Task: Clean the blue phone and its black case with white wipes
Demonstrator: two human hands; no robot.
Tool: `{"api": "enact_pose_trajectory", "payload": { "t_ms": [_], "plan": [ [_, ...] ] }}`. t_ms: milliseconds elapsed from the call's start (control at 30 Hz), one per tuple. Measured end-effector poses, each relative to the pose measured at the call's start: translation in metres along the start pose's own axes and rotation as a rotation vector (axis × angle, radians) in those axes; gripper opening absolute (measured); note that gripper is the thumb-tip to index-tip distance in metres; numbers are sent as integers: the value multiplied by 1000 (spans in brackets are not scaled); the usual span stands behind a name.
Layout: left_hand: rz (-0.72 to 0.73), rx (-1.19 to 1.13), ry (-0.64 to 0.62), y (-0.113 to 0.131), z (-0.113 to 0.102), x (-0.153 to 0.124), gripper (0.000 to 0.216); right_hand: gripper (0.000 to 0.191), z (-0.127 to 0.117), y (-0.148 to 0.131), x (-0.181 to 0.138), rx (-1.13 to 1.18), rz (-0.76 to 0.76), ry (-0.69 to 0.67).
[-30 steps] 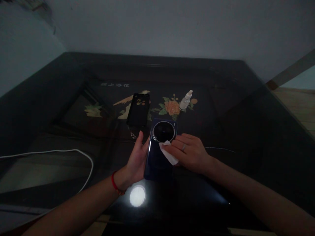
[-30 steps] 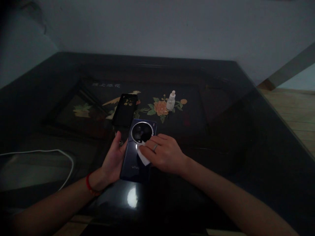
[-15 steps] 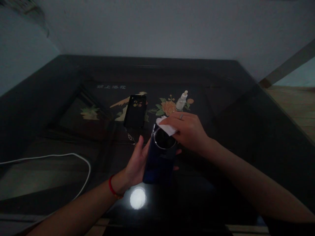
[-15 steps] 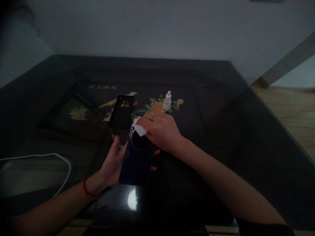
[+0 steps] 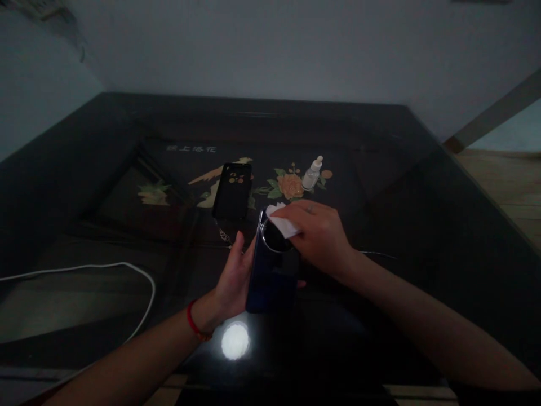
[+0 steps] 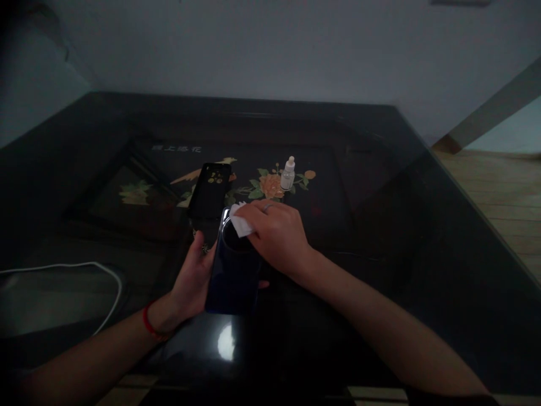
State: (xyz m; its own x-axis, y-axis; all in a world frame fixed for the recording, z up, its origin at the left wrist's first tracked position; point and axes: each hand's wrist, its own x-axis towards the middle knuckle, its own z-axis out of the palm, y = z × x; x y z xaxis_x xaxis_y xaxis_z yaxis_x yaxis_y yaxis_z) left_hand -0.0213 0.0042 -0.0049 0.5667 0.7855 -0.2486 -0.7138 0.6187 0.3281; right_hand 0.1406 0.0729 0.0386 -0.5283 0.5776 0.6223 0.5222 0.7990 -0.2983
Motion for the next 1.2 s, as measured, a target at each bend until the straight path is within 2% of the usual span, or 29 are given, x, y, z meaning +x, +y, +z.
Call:
{"api": "enact_pose_trajectory", "payload": {
  "t_ms": [67, 133, 267, 367, 467, 667, 800, 933, 1033, 1200],
  "plan": [
    [30, 8, 21, -3, -1, 2, 59, 23, 4, -5, 6, -41, -64, -48],
    [68, 3, 46, -5, -1, 5, 61, 28, 7, -11, 3, -77, -191, -79],
    [88, -8, 59, -3, 0, 5, 63, 28, 0, -10, -22, -107, -343, -66],
    [40, -11, 38, 1, 1, 2, 59, 20, -14, 5, -37, -81, -301, -24],
    [2, -17, 2, 1, 1, 0, 61, 18, -21, 15, -32, -79, -231, 36],
    [19, 5, -7, -1, -2, -1, 62, 28, -8, 8, 5, -174, -272, -13],
    [34, -26, -39, 0, -2, -1, 60, 26, -8, 14, -9, -164, -210, 14],
    [31, -11, -39, 1, -2, 0, 55, 21, -10, 10, -31, -119, -320, 20],
    [58, 31, -26, 1, 1, 0, 56, 20, -9, 3, -27, -92, -388, 55],
    [59, 47, -15, 0, 3, -1, 56, 23, 2, -1, 2, -108, -222, 82]
  ]
}}
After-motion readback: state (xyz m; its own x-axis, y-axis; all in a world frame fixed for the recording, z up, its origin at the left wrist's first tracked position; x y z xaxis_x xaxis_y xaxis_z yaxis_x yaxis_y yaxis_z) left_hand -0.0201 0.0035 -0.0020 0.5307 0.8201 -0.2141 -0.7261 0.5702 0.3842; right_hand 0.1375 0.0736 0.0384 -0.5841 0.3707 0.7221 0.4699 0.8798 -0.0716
